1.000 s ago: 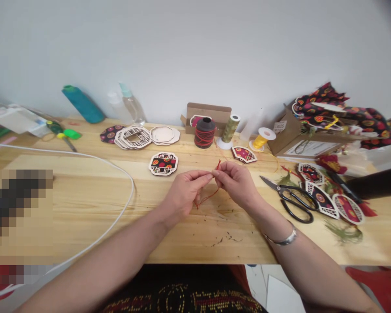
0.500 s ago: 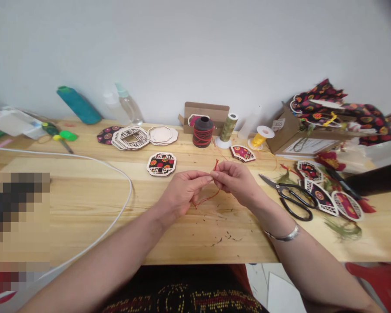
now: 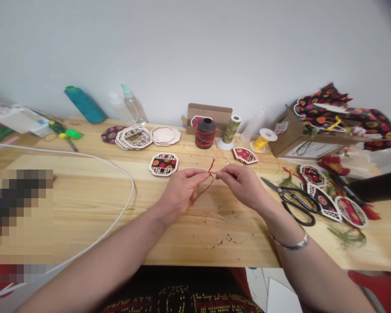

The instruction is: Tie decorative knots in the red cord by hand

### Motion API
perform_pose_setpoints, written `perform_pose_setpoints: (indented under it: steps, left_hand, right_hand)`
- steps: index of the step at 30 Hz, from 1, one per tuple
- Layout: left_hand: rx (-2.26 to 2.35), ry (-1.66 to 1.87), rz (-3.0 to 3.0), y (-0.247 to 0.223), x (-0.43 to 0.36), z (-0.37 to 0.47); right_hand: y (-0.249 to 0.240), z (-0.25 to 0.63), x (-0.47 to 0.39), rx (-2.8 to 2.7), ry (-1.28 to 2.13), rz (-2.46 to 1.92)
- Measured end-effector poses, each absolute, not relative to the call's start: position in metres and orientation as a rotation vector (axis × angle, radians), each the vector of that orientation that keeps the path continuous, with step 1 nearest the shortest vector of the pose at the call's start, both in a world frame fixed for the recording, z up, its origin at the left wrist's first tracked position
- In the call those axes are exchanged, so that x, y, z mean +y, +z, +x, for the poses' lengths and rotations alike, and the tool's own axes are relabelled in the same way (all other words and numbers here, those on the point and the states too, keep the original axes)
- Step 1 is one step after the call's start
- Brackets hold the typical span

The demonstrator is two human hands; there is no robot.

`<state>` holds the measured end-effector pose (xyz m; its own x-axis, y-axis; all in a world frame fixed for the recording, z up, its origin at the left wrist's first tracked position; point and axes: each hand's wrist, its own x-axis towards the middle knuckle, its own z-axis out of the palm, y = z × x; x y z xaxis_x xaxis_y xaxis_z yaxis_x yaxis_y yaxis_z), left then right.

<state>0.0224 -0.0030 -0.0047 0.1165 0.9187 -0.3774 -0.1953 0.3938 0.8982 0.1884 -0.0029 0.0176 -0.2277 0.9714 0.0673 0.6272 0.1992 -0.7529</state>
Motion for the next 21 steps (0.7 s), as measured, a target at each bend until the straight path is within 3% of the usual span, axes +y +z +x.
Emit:
perform_pose_setpoints:
  steps: [5,13,17,21]
  left_hand:
    - [1.137,1.034,0.701,-0.002,-0.003,0.025]
    - [1.016,0.989,0.588,-0.007,-0.001,0.023]
    - [0.946,0.929,0.495,-0.006,0.001,0.021]
    - [0.923,0.907,0.467,-0.004,0.0,0.022]
  right_hand:
    - [0.016,0.182,-0.015,-2.056,0.488,-1.457]
    - [0.007,0.166,-0.031,-2.509,-0.521,-0.971]
    - [0.006,0.162,-0.034,-2.595,-0.524,-0.841]
    - [0.011,0.166,-0.032,-2.542,-0.123,-0.667]
